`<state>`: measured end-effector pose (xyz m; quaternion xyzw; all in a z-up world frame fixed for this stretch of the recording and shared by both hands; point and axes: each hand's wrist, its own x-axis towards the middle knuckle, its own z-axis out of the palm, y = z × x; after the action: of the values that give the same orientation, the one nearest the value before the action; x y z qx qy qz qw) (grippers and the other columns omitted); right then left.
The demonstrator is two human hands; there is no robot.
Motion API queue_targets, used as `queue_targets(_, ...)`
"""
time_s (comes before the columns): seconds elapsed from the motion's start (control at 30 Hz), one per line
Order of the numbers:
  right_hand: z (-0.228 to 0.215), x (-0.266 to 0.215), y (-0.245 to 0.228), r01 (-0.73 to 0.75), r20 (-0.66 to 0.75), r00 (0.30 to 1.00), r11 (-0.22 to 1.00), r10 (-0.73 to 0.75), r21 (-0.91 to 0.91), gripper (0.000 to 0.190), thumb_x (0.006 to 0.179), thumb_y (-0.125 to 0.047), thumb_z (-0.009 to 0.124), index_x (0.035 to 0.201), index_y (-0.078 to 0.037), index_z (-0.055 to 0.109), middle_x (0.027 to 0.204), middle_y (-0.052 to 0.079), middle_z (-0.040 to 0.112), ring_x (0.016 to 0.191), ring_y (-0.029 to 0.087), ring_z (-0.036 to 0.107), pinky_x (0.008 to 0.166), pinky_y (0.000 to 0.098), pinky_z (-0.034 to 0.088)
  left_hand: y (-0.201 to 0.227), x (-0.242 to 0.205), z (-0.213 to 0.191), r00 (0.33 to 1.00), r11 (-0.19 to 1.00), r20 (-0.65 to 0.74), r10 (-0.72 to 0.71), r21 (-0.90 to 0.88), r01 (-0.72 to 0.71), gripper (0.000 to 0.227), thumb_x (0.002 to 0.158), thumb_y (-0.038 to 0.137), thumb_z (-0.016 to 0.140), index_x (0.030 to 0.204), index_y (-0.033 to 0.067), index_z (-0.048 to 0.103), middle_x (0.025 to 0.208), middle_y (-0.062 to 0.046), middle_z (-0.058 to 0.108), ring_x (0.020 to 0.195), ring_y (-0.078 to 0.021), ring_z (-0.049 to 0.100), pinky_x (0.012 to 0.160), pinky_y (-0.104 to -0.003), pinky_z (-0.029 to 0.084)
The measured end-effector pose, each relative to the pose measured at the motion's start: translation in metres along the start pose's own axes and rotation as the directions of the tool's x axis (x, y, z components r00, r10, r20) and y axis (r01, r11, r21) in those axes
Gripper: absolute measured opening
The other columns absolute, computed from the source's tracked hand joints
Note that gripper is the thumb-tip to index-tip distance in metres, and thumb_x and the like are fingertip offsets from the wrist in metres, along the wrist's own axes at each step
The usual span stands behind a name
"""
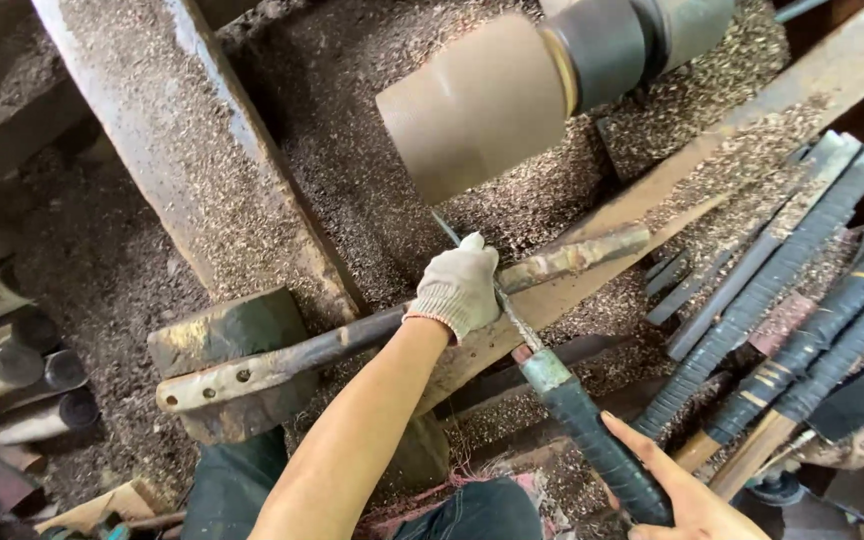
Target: The person operates a foot-treadle lathe, pumping the treadle with their foot to spin a wooden cylinder while holding a chisel against the rotating wood to shape its surface. They steady the tool on a wooden rest and reposition the chisel along the workpiece as it turns.
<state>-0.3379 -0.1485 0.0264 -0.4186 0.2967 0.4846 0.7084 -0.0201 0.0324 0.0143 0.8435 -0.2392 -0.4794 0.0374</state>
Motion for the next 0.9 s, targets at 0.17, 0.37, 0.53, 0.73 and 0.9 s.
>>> queue_targets(0.17, 0.01, 0.005, 0.016, 0.563, 0.104, 0.818, 0.752, -0.565, -0.343, 0.109, 0.077, 0.014, 0.078, 0.165, -0.009, 0.018, 0.162, 0.017, 0.031, 0.138, 0.023, 0.037, 0.105, 0.0298, 0.029, -0.005, 0.011, 0.012, 0.999, 0.995, 0.004, 0.043, 0.091, -0.043, 0.032, 0.082, 0.005, 0.068, 0.113, 0.0015, 0.062, 0.125, -0.02, 0.051, 0.103, -0.0351, 0.067, 0.09, -0.042, 0.059)
queue_targets(0.37, 0.037, 0.016, 0.046, 0.195, -0.179, 0.957, 0.963, -0.229, -0.189, 0.112, 0.07, 0.009, 0.078, 0.165, -0.021, 0.027, 0.157, 0.004, 0.042, 0.13, 0.01, 0.051, 0.103, 0.0235, 0.035, -0.011, 0.008, 0.012, 0.988, 0.989, -0.059, 0.143, 0.049, -0.141, 0.028, 0.082, 0.01, 0.07, 0.108, 0.0042, 0.064, 0.12, -0.019, 0.053, 0.103, -0.0392, 0.066, 0.089, -0.047, 0.056)
queue_targets(0.53, 0.067, 0.027, 0.059, 0.189, -0.255, 0.943, 0.975, -0.214, -0.116, 0.107, 0.072, 0.007, 0.073, 0.165, -0.022, 0.03, 0.153, 0.004, 0.046, 0.121, 0.014, 0.058, 0.096, 0.0237, 0.04, -0.011, 0.017, 0.013, 0.984, 0.978, 0.013, 0.18, 0.109, -0.181, 0.03, 0.081, 0.005, 0.069, 0.11, 0.0055, 0.063, 0.119, -0.017, 0.052, 0.101, -0.0338, 0.065, 0.088, -0.042, 0.056)
queue_targets(0.73, 0.098, 0.042, 0.071, 0.298, -0.275, 0.917, 0.954, -0.289, -0.01, 0.103, 0.073, 0.006, 0.077, 0.162, -0.018, 0.032, 0.153, 0.004, 0.042, 0.116, 0.016, 0.057, 0.098, 0.028, 0.043, -0.01, 0.015, 0.006, 0.976, 0.963, 0.128, 0.174, 0.185, -0.195, 0.038, 0.077, -0.001, 0.07, 0.114, 0.0052, 0.06, 0.121, -0.014, 0.048, 0.103, -0.029, 0.062, 0.089, -0.038, 0.056)
queue_targets(0.9, 0.117, 0.063, 0.091, 0.34, -0.291, 0.907, 0.938, -0.306, 0.072, 0.103, 0.073, 0.005, 0.079, 0.162, -0.018, 0.032, 0.15, -0.001, 0.044, 0.104, 0.019, 0.06, 0.097, 0.0326, 0.046, -0.016, 0.019, 0.012, 0.964, 0.947, 0.048, 0.261, 0.178, -0.266, 0.037, 0.077, 0.0, 0.069, 0.112, 0.0066, 0.06, 0.122, -0.016, 0.048, 0.108, -0.0332, 0.06, 0.092, -0.04, 0.054)
